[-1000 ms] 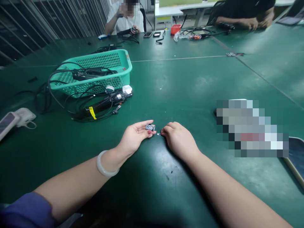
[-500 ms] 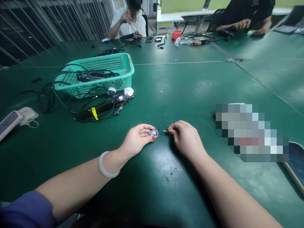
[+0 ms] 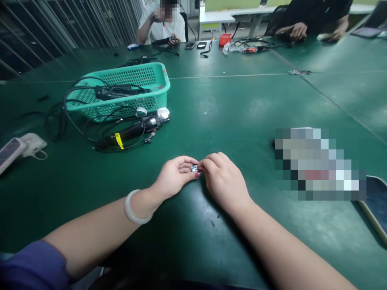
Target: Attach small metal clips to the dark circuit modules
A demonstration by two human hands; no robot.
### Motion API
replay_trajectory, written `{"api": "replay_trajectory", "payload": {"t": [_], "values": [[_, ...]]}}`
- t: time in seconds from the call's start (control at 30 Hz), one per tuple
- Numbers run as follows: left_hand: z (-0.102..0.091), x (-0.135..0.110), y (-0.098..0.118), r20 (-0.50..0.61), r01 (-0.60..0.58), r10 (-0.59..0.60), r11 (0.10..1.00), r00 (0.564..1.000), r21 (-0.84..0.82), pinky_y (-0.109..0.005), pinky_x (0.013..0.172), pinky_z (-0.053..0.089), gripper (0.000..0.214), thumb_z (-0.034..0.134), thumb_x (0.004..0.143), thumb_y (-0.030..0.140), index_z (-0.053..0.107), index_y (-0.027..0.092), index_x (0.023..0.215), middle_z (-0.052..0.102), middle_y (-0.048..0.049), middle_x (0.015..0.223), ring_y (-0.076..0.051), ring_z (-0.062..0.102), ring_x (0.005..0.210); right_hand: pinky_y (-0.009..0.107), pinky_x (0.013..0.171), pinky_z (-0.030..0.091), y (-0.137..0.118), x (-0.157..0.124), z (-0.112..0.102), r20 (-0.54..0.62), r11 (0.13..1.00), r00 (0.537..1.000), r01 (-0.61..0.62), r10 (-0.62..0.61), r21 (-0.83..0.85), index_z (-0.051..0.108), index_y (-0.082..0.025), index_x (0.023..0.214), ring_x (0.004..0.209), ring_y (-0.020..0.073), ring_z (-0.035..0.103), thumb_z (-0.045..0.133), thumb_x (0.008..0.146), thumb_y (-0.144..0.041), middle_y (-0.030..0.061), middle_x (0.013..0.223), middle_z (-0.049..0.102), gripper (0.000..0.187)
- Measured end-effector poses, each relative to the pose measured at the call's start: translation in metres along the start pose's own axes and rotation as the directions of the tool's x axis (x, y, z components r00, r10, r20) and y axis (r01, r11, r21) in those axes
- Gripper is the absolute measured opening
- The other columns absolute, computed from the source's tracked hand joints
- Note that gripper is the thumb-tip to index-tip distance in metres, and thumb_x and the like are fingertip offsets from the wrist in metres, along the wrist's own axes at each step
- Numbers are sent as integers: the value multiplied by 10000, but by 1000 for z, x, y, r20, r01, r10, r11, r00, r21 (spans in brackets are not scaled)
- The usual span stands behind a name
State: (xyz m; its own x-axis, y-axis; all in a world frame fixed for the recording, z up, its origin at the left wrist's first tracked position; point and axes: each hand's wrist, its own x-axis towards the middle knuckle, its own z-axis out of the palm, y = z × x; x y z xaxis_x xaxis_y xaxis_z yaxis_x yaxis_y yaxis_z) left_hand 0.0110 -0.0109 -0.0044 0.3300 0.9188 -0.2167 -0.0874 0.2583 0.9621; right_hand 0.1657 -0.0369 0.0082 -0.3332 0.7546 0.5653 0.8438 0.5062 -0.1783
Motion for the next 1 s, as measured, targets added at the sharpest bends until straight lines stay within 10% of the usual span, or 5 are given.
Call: {"api": "replay_trajectory", "payload": {"t": [1.0], "values": [[0,2,1,-8,14,-15,996,1000,-90,-325,840,516,291,725,599,18,630,121,854,689,-35,792,-113,656,750,304,691,512,6,0,-4,22,995,998,-63,62,81,689,-185,915,772,175,607,510,856,-151,55,847,678,192]]}}
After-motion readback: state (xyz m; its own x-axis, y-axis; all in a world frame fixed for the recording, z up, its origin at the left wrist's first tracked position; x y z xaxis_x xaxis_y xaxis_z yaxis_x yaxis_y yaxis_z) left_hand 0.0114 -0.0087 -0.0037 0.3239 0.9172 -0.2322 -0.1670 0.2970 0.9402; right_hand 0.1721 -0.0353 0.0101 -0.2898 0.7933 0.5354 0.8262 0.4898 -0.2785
